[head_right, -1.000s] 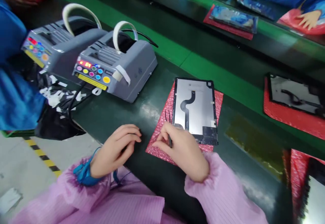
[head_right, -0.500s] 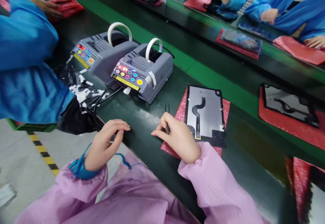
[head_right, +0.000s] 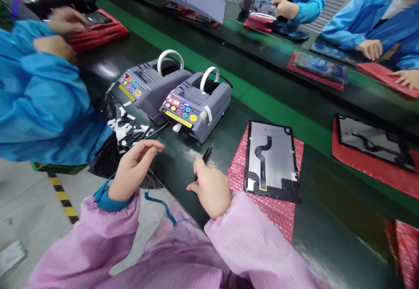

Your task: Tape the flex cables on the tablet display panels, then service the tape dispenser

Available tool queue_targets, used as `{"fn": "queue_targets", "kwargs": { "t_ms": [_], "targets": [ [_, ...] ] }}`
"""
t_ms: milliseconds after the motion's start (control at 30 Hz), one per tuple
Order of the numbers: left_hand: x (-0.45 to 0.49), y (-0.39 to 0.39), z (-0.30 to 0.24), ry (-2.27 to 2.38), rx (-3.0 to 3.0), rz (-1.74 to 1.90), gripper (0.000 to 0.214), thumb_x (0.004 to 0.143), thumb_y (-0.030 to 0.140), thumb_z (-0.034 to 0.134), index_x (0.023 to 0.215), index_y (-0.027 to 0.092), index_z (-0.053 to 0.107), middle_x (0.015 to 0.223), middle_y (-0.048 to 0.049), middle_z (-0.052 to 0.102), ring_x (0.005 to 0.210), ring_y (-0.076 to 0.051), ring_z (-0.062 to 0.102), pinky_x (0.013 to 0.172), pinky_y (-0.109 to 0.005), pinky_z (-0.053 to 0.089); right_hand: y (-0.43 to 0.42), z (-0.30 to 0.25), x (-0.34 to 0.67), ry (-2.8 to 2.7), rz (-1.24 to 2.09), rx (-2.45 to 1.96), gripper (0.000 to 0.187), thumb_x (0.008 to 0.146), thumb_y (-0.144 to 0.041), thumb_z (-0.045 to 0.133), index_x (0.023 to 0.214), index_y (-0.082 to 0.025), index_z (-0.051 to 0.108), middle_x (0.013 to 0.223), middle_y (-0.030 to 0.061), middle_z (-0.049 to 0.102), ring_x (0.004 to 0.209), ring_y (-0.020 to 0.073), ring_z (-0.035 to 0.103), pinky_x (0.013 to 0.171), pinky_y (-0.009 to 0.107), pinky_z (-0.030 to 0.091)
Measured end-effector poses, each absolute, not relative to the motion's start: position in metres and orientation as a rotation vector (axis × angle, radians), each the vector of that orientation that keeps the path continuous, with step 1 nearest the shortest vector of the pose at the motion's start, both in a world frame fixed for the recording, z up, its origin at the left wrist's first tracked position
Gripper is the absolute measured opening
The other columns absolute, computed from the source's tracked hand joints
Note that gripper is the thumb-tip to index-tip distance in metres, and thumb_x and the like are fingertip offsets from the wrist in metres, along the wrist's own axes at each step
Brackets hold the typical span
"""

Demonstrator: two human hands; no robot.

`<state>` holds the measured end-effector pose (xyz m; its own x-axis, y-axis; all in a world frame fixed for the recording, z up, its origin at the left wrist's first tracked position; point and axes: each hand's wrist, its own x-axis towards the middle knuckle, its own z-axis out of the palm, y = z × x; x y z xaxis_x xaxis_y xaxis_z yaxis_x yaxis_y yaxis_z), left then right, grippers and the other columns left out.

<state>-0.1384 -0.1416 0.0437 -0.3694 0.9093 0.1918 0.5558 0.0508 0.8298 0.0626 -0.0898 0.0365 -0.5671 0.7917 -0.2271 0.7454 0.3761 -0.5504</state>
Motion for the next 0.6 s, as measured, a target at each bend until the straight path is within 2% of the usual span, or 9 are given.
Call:
{"fn": "queue_targets", "kwargs": {
  "t_ms": [100, 167, 267, 333, 400, 500, 533, 600],
  "targets": [
    [-0.135, -0.128, 0.048, 1.921, 1.463, 1.257, 0.031, 0.1, 0.047, 0.046, 0.097, 0.021, 0.064, 0.098, -0.0031, 0.073, 0.099, -0.019, 0.069, 0.088, -0.036, 0.057, -0.091, 0.036, 0.063, -2.516, 0.972, -1.427, 0.053, 0.07, -0.023, 0.091, 0.086, -0.026, 0.04, 0.071, -0.005, 0.062, 0.07, 0.0197, 0.062, 0.058, 0.028, 0.028],
    [-0.133, -0.129, 0.05, 1.942, 1.494, 1.27, 0.031, 0.102, 0.045, 0.05, 0.105, 0.019, 0.064, 0.106, -0.0043, 0.071, 0.1, -0.018, 0.069, 0.089, -0.038, 0.057, -0.093, 0.034, 0.066, -2.48, 1.022, -1.367, 0.049, 0.073, -0.02, 0.087, 0.084, -0.026, 0.04, 0.071, -0.0056, 0.062, 0.071, 0.0184, 0.062, 0.06, 0.027, 0.032],
    [-0.133, -0.134, 0.049, 1.982, 1.499, 1.3, 0.033, 0.099, 0.042, 0.061, 0.118, 0.015, 0.064, 0.116, -0.0088, 0.068, 0.099, -0.02, 0.068, 0.086, -0.041, 0.059, -0.097, 0.03, 0.077, -2.382, 1.093, -1.225, 0.035, 0.087, -0.025, 0.074, 0.08, -0.025, 0.039, 0.076, -0.0031, 0.062, 0.075, 0.0174, 0.061, 0.066, 0.028, 0.039],
    [-0.134, -0.132, 0.047, 2.014, 1.498, 1.335, 0.033, 0.099, 0.042, 0.062, 0.118, 0.016, 0.064, 0.113, -0.0082, 0.068, 0.094, -0.019, 0.068, 0.082, -0.038, 0.059, -0.101, 0.029, 0.091, -2.269, 1.17, -1.109, 0.022, 0.098, -0.03, 0.057, 0.081, -0.024, 0.044, 0.077, -0.0015, 0.062, 0.073, 0.0163, 0.06, 0.068, 0.028, 0.043],
    [-0.133, -0.125, 0.044, 2.033, 1.503, 1.389, 0.029, 0.102, 0.043, 0.056, 0.112, 0.017, 0.063, 0.102, -0.0049, 0.068, 0.085, -0.016, 0.065, 0.077, -0.033, 0.057, -0.106, 0.031, 0.112, -2.112, 1.253, -1.007, 0.017, 0.104, -0.032, 0.044, 0.096, -0.023, 0.056, 0.084, 0.0009, 0.066, 0.074, 0.0152, 0.062, 0.071, 0.028, 0.048],
    [-0.12, -0.114, 0.042, 2.005, 1.522, 1.561, 0.023, 0.103, 0.041, 0.051, 0.102, 0.02, 0.058, 0.087, 0.0, 0.061, 0.075, -0.013, 0.059, 0.069, -0.027, 0.051, -0.114, 0.038, 0.157, -1.833, 1.311, -0.978, 0.024, 0.102, -0.036, 0.052, 0.123, -0.024, 0.059, 0.102, 0.0049, 0.073, 0.085, 0.0152, 0.069, 0.08, 0.029, 0.055],
    [-0.113, -0.111, 0.042, 1.956, 1.562, 1.621, 0.019, 0.102, 0.038, 0.052, 0.1, 0.02, 0.057, 0.085, 0.0006, 0.058, 0.074, -0.013, 0.058, 0.068, -0.026, 0.05, -0.117, 0.04, 0.175, -1.744, 1.294, -1.022, 0.024, 0.101, -0.037, 0.057, 0.12, -0.024, 0.062, 0.1, 0.0046, 0.075, 0.083, 0.0154, 0.071, 0.078, 0.028, 0.056],
    [-0.095, -0.105, 0.045, 1.747, 1.795, 1.636, 0.007, 0.099, 0.027, 0.055, 0.101, 0.021, 0.057, 0.088, -0.0002, 0.058, 0.077, -0.013, 0.059, 0.07, -0.025, 0.05, -0.118, 0.046, 0.213, -1.575, 1.173, -1.145, 0.017, 0.1, -0.038, 0.059, 0.1, -0.023, 0.068, 0.072, -0.0001, 0.072, 0.063, 0.0135, 0.068, 0.062, 0.024, 0.054]
  ]
}}
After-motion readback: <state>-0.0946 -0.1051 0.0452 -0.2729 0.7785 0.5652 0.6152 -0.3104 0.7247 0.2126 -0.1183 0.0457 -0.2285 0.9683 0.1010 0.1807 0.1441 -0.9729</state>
